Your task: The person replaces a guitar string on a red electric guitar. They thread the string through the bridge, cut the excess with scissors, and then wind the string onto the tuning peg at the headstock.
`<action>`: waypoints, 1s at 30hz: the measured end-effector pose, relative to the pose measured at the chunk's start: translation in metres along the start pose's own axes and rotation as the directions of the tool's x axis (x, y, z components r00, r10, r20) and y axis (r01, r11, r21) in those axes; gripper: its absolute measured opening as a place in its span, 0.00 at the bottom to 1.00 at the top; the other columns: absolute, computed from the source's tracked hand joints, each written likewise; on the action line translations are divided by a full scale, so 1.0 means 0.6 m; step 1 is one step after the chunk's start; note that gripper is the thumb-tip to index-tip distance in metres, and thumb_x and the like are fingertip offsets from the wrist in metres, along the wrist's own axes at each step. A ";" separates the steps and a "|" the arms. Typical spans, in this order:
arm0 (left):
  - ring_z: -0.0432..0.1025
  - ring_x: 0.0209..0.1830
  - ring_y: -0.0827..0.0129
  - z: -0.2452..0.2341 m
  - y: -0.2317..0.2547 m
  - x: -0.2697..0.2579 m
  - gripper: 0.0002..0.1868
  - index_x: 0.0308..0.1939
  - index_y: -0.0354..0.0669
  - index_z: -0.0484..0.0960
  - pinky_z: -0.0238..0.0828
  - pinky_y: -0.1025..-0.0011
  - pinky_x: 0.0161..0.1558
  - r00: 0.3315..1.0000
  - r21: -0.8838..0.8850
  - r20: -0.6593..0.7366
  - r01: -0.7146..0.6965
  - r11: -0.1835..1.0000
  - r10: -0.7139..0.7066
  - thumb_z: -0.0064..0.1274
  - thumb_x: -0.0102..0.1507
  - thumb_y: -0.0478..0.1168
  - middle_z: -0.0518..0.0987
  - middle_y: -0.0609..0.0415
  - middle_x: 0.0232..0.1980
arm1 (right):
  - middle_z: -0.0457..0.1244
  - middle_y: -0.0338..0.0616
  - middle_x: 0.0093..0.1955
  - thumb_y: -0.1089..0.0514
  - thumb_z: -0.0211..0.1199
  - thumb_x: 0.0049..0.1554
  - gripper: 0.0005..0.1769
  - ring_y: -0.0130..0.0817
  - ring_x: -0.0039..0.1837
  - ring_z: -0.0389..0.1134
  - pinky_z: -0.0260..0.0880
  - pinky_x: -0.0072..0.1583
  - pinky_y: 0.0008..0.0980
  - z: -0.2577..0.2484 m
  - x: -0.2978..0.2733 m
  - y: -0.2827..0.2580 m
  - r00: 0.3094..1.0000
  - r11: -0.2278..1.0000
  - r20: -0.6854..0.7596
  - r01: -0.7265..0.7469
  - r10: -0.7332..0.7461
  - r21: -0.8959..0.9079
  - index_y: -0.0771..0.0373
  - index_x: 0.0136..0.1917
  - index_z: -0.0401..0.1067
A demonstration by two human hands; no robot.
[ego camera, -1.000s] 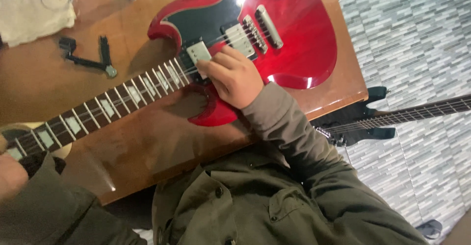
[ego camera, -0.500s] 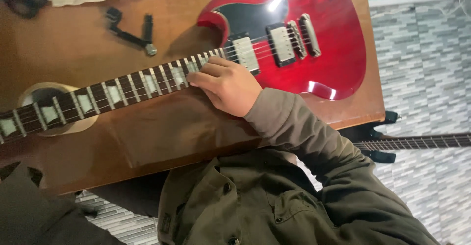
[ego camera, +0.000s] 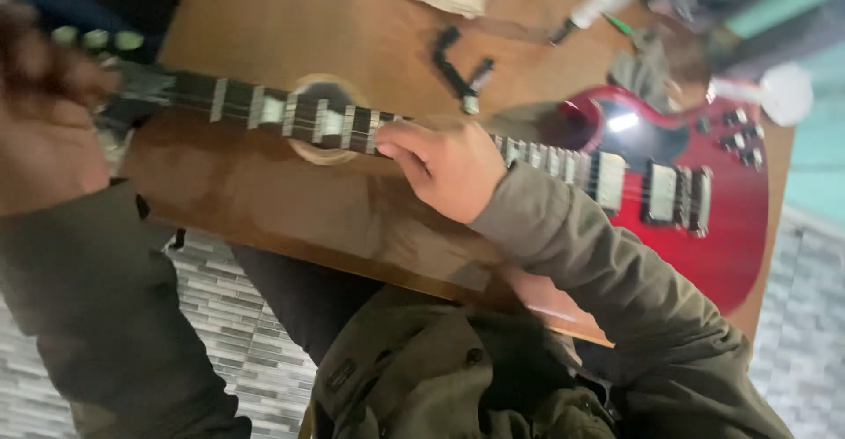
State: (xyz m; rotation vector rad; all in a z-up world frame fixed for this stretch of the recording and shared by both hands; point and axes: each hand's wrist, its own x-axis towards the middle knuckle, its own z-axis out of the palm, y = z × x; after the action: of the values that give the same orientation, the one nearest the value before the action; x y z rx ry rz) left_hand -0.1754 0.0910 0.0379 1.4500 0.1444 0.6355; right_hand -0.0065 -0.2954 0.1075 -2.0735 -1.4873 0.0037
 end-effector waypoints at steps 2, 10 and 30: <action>0.75 0.65 0.53 0.019 0.025 0.000 0.26 0.66 0.50 0.69 0.83 0.52 0.74 0.995 0.234 -0.096 -0.008 0.972 0.031 0.43 0.81 0.66 0.67 0.54 0.58 | 0.67 0.42 0.35 0.57 0.55 0.67 0.06 0.47 0.32 0.64 0.60 0.35 0.44 0.021 0.043 -0.012 0.999 0.999 0.009 0.033 -0.033 -0.022 0.53 0.52 0.73; 0.69 0.35 0.70 0.016 0.025 -0.027 0.01 0.54 0.41 0.82 0.65 0.73 0.38 0.933 0.257 -0.348 0.003 0.966 0.089 0.57 0.80 0.34 0.77 0.53 0.41 | 0.71 0.40 0.38 0.51 0.51 0.67 0.11 0.45 0.35 0.69 0.69 0.39 0.43 0.136 0.217 -0.075 0.994 0.991 0.058 0.085 -0.091 0.103 0.51 0.53 0.75; 0.68 0.48 0.67 0.038 0.022 -0.026 0.01 0.51 0.41 0.73 0.73 0.68 0.55 0.943 0.120 -0.259 -0.181 0.976 0.207 0.48 0.76 0.34 0.73 0.55 0.47 | 0.62 0.41 0.52 0.57 0.49 0.73 0.06 0.37 0.51 0.63 0.73 0.56 0.38 0.225 0.338 -0.138 0.943 0.726 -0.077 0.299 -0.324 0.620 0.56 0.59 0.66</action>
State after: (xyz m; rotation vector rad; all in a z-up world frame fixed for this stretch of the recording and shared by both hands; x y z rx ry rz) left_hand -0.1820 0.0632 0.0495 1.4741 0.2500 1.0010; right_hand -0.0455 -0.0411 0.0981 -1.2785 -1.5683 0.3625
